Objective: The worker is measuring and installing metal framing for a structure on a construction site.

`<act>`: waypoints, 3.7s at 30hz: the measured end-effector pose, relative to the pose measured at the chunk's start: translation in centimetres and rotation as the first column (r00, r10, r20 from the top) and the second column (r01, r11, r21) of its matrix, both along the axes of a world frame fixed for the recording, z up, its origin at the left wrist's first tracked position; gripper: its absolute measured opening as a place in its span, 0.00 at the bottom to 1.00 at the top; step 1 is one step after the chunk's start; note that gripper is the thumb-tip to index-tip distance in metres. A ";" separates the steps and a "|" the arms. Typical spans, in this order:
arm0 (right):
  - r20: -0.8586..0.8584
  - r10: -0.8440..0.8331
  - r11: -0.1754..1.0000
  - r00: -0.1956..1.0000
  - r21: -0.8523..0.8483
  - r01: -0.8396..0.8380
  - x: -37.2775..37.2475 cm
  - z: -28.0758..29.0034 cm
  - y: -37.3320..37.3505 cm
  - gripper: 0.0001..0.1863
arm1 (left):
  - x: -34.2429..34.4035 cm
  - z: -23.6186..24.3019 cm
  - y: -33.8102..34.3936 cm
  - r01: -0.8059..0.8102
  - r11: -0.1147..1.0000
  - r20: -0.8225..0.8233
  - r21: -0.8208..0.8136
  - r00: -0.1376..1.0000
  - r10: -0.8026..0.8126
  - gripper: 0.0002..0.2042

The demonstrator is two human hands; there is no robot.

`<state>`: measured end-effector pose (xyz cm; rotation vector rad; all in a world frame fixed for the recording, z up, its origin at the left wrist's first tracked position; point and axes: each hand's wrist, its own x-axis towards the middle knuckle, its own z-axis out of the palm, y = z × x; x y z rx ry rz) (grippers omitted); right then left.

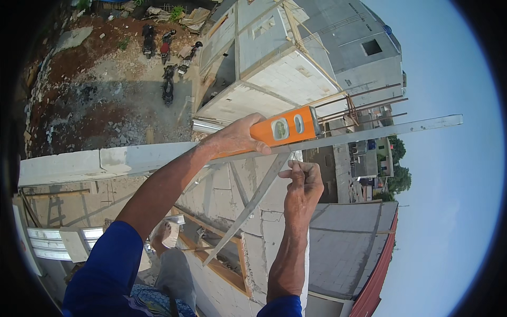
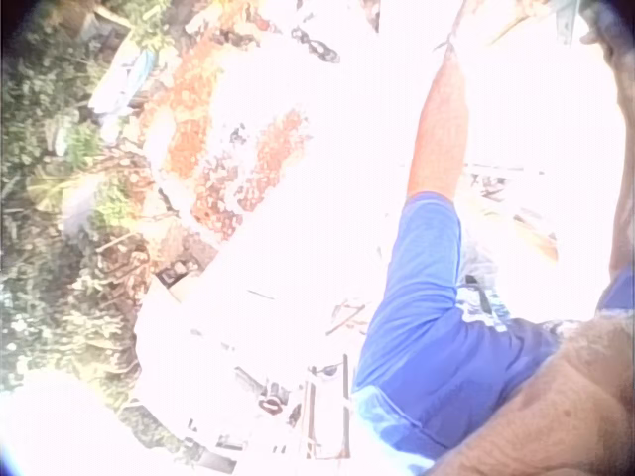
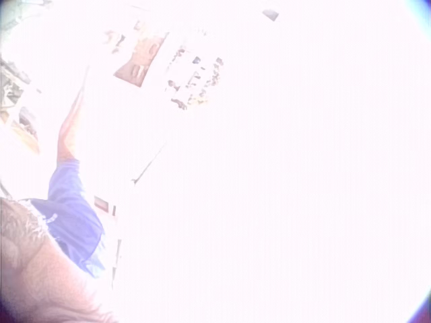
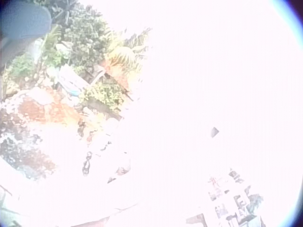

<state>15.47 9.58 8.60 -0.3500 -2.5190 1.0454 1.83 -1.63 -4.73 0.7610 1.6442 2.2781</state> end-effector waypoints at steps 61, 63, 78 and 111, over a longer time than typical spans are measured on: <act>-0.015 0.351 0.696 0.936 0.673 -0.250 -0.4 -1.2 3.3 0.09 | 8.6 1.9 9.4 -0.104 0.727 0.465 0.679 0.827 -0.316 0.26; -0.020 0.338 0.712 0.941 0.659 -0.242 -0.5 -1.1 3.3 0.08 | 8.7 2.3 9.3 -0.167 0.706 0.493 0.689 0.821 -0.287 0.25; 0.111 0.189 0.908 0.976 0.359 -0.216 -1.5 0.0 3.8 0.06 | 9.1 3.9 10.2 -0.342 0.702 0.640 0.624 0.740 -0.208 0.23; -0.170 0.305 0.809 0.937 0.565 -0.161 -3.6 -3.3 4.3 0.06 | 12.0 -1.4 6.9 -0.232 0.924 0.547 0.303 0.837 0.031 0.32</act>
